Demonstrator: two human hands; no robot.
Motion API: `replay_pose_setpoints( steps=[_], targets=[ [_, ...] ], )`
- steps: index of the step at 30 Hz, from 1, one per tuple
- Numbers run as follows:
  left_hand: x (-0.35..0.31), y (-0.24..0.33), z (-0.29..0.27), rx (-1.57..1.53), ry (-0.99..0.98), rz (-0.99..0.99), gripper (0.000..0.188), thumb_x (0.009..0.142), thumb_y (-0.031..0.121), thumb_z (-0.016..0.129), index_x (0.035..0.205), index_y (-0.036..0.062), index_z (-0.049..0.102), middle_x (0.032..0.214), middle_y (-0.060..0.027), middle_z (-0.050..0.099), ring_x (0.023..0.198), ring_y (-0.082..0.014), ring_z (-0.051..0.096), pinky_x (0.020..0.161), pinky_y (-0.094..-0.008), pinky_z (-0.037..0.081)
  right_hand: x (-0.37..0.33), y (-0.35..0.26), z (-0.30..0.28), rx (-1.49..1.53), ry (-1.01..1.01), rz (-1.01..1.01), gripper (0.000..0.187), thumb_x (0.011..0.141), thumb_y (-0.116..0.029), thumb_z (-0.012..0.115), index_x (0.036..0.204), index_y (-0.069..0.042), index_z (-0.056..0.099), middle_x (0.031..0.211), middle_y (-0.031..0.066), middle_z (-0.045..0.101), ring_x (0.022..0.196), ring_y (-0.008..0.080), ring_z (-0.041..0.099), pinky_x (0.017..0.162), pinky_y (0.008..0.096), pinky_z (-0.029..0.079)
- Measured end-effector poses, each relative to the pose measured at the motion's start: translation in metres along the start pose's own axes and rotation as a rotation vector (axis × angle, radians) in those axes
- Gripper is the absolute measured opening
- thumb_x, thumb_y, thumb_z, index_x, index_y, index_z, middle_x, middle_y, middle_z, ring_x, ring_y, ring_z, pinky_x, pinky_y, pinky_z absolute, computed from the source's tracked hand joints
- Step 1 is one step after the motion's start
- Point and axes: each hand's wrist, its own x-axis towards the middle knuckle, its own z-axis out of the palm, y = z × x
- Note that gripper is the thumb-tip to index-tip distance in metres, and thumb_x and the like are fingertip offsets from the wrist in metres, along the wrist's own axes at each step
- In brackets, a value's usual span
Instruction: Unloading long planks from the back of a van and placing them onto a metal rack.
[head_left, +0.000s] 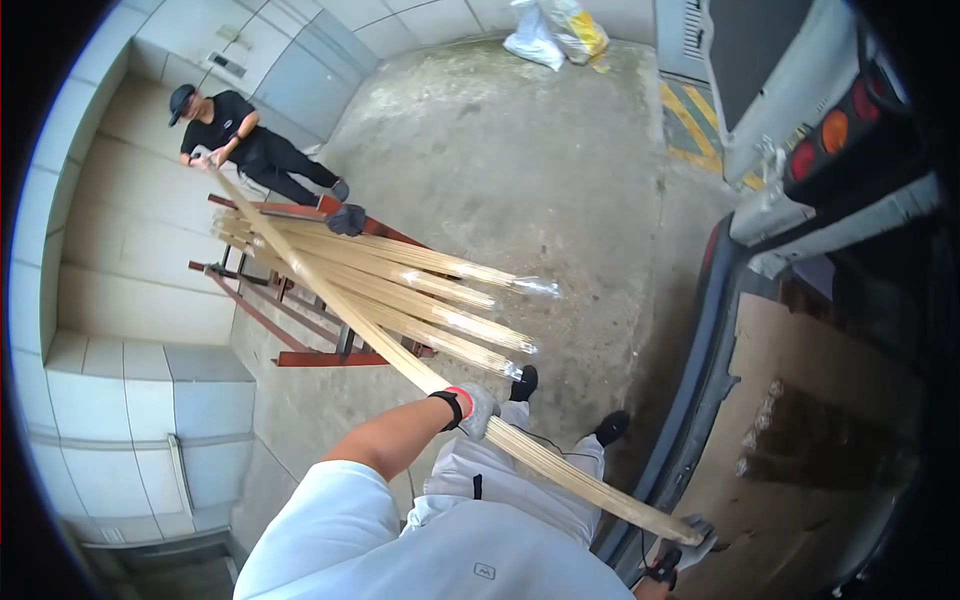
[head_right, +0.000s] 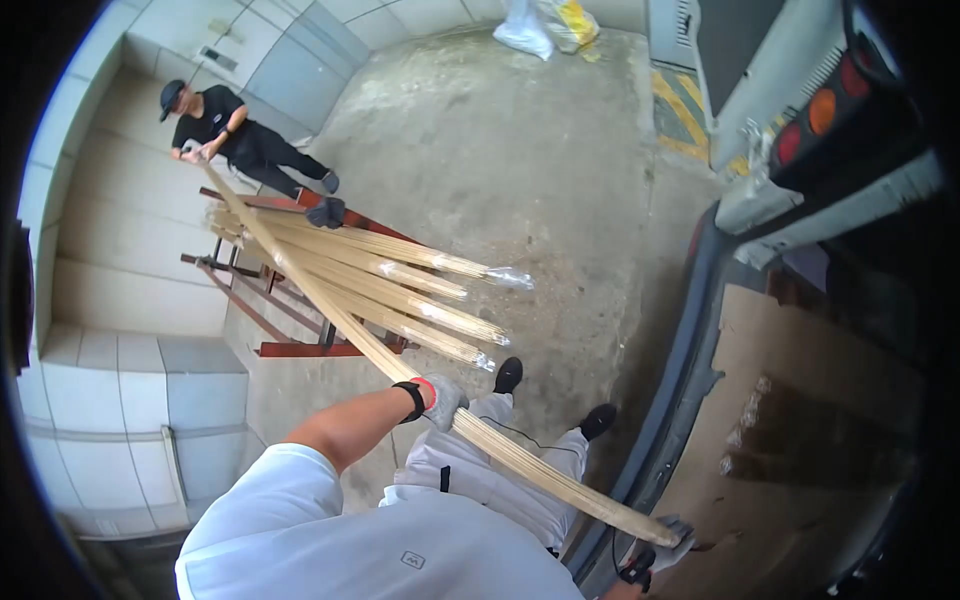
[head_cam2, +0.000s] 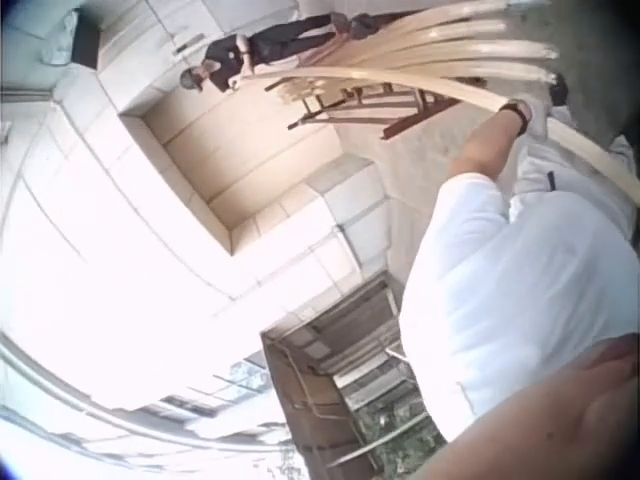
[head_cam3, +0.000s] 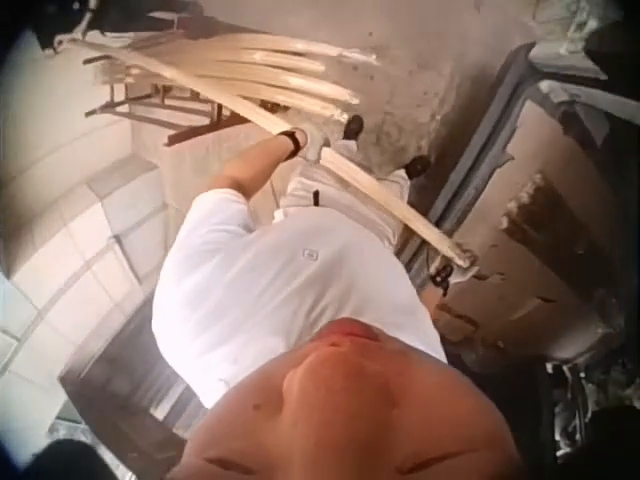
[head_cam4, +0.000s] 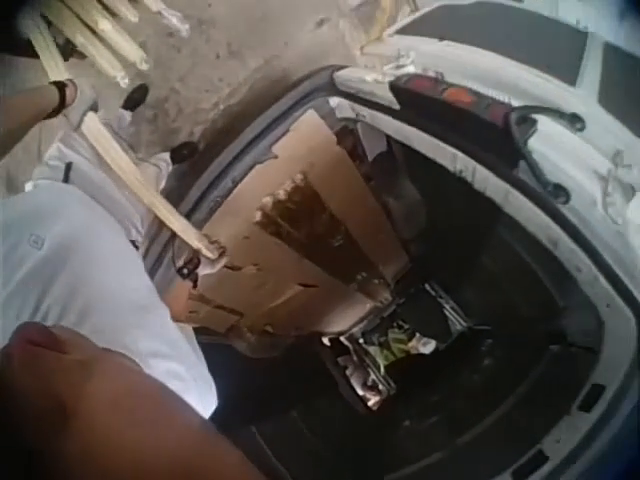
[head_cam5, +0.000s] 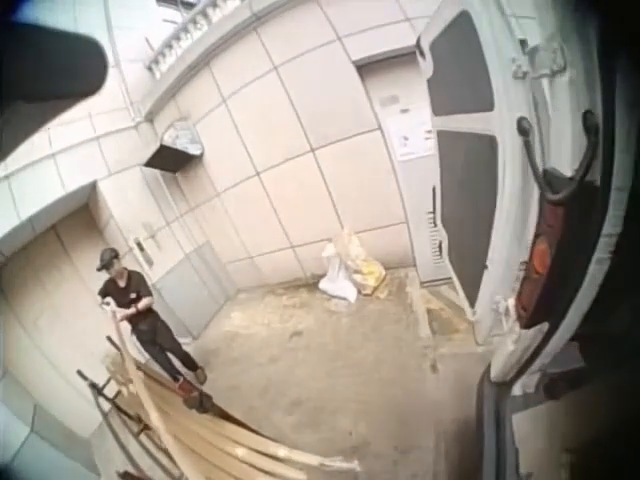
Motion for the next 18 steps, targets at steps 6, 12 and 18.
replay_pose_setpoints(
  steps=[6, 12, 18],
  targets=[
    [-0.019, -0.109, -0.002, 0.017, 0.069, 0.076, 0.061, 0.061, 0.03, 0.08, 0.121, 0.022, 0.074, 0.106, -0.0121, 0.076, 0.101, -0.0316, 0.071, 0.087, -0.0438, 0.056, -0.027, 0.104, 0.057, -0.619, 0.614, -1.082, 0.024, 0.105, -0.019, 0.055, 0.114, 0.001, 0.065, 0.097, 0.0186, 0.068, 0.08, 0.0293, 0.067, 0.069, 0.0428, 0.056],
    [-0.029, -0.204, -0.02, 0.053, 0.203, 0.056, 0.073, 0.063, 0.029, 0.083, 0.132, 0.0111, 0.068, 0.124, -0.0146, 0.071, 0.115, -0.0327, 0.068, 0.095, -0.0439, 0.055, -0.033, 0.152, 0.148, -0.161, 0.493, -0.385, 0.022, 0.101, -0.025, 0.057, 0.094, -0.003, 0.056, 0.08, 0.0096, 0.053, 0.068, 0.0204, 0.057, 0.079, 0.0371, 0.053],
    [-0.045, -0.294, -0.02, 0.034, 0.124, -0.076, 0.078, 0.065, 0.025, 0.084, 0.14, 0.0143, 0.064, 0.132, -0.0129, 0.069, 0.123, -0.0305, 0.064, 0.1, -0.0424, 0.054, -0.048, 0.229, 0.21, 0.135, 0.495, 0.027, 0.02, 0.096, -0.025, 0.057, 0.082, -0.01, 0.055, 0.073, -0.0018, 0.045, 0.077, 0.0141, 0.055, 0.098, 0.034, 0.05]
  ],
)
